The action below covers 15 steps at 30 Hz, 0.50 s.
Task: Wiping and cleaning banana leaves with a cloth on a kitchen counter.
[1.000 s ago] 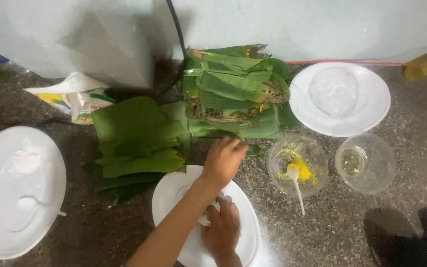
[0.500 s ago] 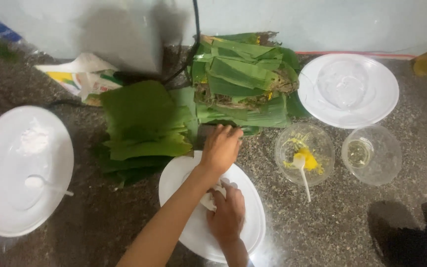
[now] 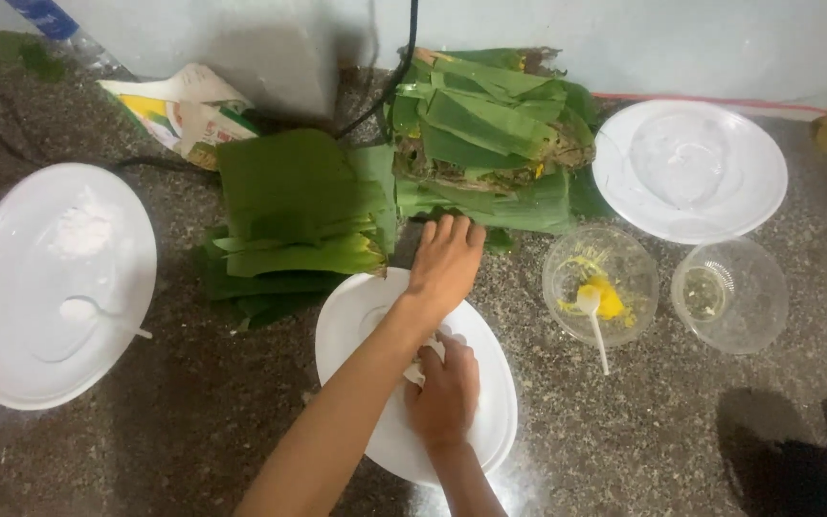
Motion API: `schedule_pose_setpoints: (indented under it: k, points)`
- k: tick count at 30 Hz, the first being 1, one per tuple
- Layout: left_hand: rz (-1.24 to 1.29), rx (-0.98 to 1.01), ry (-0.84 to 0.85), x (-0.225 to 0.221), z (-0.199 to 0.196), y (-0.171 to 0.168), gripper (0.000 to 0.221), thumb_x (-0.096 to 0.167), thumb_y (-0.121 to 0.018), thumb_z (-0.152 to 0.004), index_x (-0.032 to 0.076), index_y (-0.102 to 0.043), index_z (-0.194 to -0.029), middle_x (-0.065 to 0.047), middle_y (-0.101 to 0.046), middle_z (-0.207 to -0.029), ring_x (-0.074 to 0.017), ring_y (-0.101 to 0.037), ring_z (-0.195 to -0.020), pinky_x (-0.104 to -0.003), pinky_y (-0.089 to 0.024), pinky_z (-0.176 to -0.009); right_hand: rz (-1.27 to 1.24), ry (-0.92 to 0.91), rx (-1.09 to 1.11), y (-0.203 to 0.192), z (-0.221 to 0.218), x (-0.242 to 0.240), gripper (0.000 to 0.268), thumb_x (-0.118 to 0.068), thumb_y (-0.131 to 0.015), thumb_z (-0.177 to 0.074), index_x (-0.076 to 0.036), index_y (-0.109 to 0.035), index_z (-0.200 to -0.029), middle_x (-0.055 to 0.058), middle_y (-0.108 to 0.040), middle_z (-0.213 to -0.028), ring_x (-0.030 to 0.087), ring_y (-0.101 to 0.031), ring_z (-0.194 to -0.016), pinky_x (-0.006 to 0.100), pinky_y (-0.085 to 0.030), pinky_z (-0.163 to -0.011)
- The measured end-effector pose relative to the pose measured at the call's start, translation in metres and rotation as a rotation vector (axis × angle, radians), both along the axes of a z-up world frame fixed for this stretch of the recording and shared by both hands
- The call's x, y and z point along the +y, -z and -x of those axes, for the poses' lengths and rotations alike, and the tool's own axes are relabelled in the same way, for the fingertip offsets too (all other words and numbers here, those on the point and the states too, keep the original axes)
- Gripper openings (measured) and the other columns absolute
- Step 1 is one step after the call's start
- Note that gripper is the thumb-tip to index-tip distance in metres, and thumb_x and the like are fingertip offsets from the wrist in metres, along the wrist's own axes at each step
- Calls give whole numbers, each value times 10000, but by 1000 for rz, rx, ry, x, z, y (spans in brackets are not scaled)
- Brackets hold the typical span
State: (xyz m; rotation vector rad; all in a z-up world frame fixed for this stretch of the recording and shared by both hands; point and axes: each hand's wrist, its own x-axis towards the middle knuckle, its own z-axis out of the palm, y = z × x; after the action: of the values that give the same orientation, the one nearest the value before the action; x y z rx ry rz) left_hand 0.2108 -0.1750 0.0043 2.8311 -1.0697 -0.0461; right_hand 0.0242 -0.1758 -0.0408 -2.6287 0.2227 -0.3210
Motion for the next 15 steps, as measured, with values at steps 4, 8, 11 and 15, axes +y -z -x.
schedule_pose_setpoints:
  k: [4,8,11,15]
  points:
    - [666,655,-255,43,21,-66,120,123,-493,-1015,49,-545,-1094,-128,-652,-981,-240,-645,-768,-401,-491,-684,15,-13,-18,-9,-1,0,369,-75,-629,-645,-81,-680,-1011,165,-589,-1127,406,-520,-941,510,-464,-750]
    - [1004,1058,-588,114,63,-108,478,306,-542,-965,72,-553,-1382,-57,-684,-804,-142,-680,-737,-301,-586,-707,20,-12,-18,-11,0,1,404,-158,-646,-657,-111,-687,-1057,160,-600,-1138,439,-532,-1088,569,-448,-896]
    - [951,1001,-772,152,98,-93,306,227,-572,-958,124,-730,-1199,-33,-751,-963,-133,-709,-781,-293,-605,-754,21,11,63,-6,2,1,512,-197,-691,-616,-138,-690,-1124,155,-589,-1193,399,-546,-1060,526,-456,-903]
    - [939,1054,-1001,162,135,-70,323,127,-560,-972,173,-710,-1254,-94,-811,-934,-153,-782,-845,-285,-603,-813,-257,103,-66,-23,9,-9,362,-365,-745,-780,-154,-667,-1063,70,-639,-1157,281,-599,-1085,409,-501,-863]
